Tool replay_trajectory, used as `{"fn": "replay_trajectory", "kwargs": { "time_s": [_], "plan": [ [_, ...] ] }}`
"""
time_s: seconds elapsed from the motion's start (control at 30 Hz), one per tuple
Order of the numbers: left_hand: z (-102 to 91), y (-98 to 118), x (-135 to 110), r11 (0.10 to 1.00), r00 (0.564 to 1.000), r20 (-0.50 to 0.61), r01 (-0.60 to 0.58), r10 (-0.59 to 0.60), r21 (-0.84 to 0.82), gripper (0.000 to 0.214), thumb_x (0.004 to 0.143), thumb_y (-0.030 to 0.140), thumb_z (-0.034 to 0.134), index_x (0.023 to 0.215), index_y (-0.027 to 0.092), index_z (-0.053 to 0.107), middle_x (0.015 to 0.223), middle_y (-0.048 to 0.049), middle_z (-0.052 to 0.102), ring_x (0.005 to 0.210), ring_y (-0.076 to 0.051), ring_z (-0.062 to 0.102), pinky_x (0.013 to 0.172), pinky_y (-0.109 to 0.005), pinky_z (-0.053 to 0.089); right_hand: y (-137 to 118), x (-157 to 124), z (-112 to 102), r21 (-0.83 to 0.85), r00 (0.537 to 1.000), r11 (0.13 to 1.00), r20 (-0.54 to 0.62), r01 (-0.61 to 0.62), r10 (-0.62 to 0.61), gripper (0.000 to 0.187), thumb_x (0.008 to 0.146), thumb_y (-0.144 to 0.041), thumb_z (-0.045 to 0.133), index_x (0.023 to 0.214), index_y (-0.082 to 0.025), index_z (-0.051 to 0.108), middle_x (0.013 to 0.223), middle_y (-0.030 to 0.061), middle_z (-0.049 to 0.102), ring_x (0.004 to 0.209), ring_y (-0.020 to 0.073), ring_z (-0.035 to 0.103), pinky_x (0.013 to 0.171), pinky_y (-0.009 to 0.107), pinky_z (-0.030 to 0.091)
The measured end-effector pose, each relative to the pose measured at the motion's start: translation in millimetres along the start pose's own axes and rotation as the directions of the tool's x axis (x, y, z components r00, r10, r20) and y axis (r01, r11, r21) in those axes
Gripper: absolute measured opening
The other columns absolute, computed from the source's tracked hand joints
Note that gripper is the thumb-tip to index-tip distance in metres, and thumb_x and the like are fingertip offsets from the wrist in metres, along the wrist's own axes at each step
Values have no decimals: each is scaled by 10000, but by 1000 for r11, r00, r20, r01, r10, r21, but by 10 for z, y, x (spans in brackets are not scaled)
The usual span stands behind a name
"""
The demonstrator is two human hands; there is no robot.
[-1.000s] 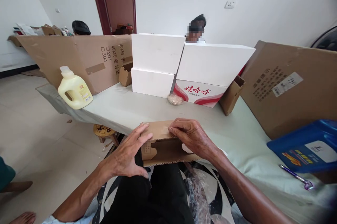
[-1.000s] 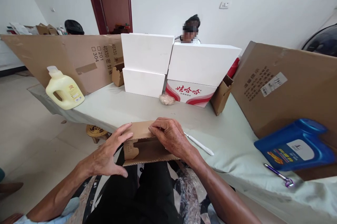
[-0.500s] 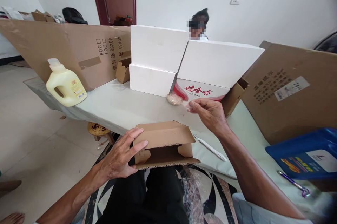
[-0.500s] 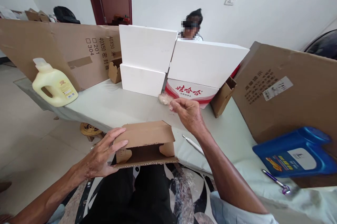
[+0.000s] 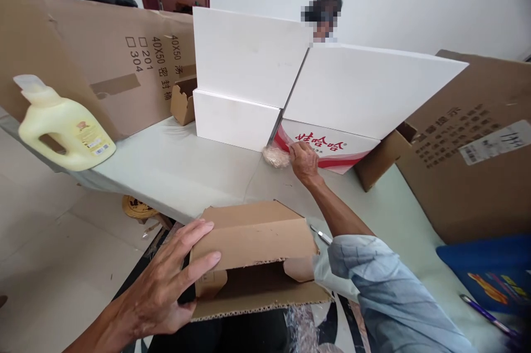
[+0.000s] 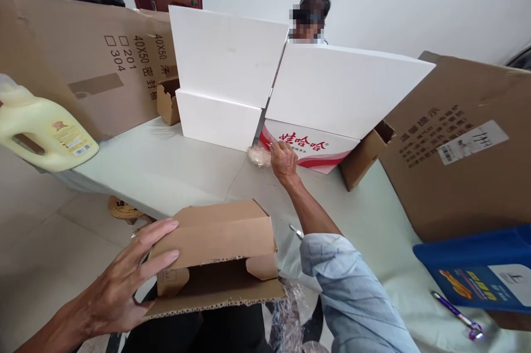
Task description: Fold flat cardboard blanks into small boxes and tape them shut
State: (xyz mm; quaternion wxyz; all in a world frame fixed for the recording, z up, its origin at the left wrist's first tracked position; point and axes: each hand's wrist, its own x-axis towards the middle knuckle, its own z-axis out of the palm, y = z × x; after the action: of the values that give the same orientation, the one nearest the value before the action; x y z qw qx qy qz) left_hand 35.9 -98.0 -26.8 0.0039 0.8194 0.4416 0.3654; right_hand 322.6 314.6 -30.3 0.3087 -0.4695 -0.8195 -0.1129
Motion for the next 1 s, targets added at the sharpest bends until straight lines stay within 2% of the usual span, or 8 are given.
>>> {"fn": "replay_trajectory", "kwargs": {
  "time_s": [0.13,0.23,0.43,0.57,0.67,0.87,0.93,1.0],
  "plan": [
    [16,-6,-31,999,999,0,38,-38,-27,933,756,-2,811,1597,262,505,1755,-218,393,1607,-469,436,1216,-696,533,25,-87,338,-37,993,999,110,40,-36,345,1104,-232,439,968,-164,748,1066,178,739,1001,295,613,715,347,382],
    [26,-5,-56,997,998,-4,69,-69,-33,968,758,28,816,1623,319,491,1763,-177,400,1599,-473,454,1194,-707,558,3,-223,465,-38,981,996,182,81,-73,336,1113,-234,429,1033,-165,748,1119,180,733,1049,300,610,753,348,425],
    [9,0,-53,997,997,-2,75,-75,-28,974,795,38,790,1656,351,457,1770,-155,400,1597,-465,460,1193,-716,555,-8,-386,435,-44,953,991,283,127,-109,317,1106,-325,483,1286,-162,687,1371,200,671,1216,332,589,861,366,502],
    [-3,8,-21,998,998,-1,64,-64,-17,928,808,43,799,1635,316,479,1763,-174,398,1606,-467,447,1212,-703,543,-49,-449,412,-62,934,988,340,141,-112,462,1096,-343,514,1513,-153,572,1535,220,593,1364,364,526,938,395,532],
    [-13,8,16,999,999,0,46,-46,-12,889,831,62,812,1625,280,477,1749,-206,393,1613,-459,431,1227,-685,528,-97,-473,393,-70,922,988,374,137,-101,553,1067,-311,550,1587,-128,507,1633,252,517,1451,399,465,1047,461,521],
    [-74,-36,116,999,999,-15,48,-48,-3,986,802,148,883,1650,301,404,1709,-231,426,1584,-465,456,1214,-676,521,-210,-528,107,-24,922,994,378,104,-87,635,1036,-315,565,1634,-133,459,1686,267,462,1494,427,467,1141,562,490],
    [-105,-65,141,998,998,-13,59,-59,-16,958,812,162,876,1639,288,410,1694,-240,437,1566,-453,481,1205,-653,530,-285,-610,-111,83,952,995,295,57,-80,628,1061,-347,516,1644,-125,448,1685,268,457,1519,408,460,1150,553,497],
    [-151,-98,162,995,996,-13,86,-86,-49,923,816,183,870,1620,272,427,1683,-239,451,1554,-436,501,1210,-630,529,-394,-739,-422,315,986,949,158,-7,-45,574,1079,-404,488,1599,-162,515,1605,244,544,1421,372,566,1094,526,545]
  ]
}}
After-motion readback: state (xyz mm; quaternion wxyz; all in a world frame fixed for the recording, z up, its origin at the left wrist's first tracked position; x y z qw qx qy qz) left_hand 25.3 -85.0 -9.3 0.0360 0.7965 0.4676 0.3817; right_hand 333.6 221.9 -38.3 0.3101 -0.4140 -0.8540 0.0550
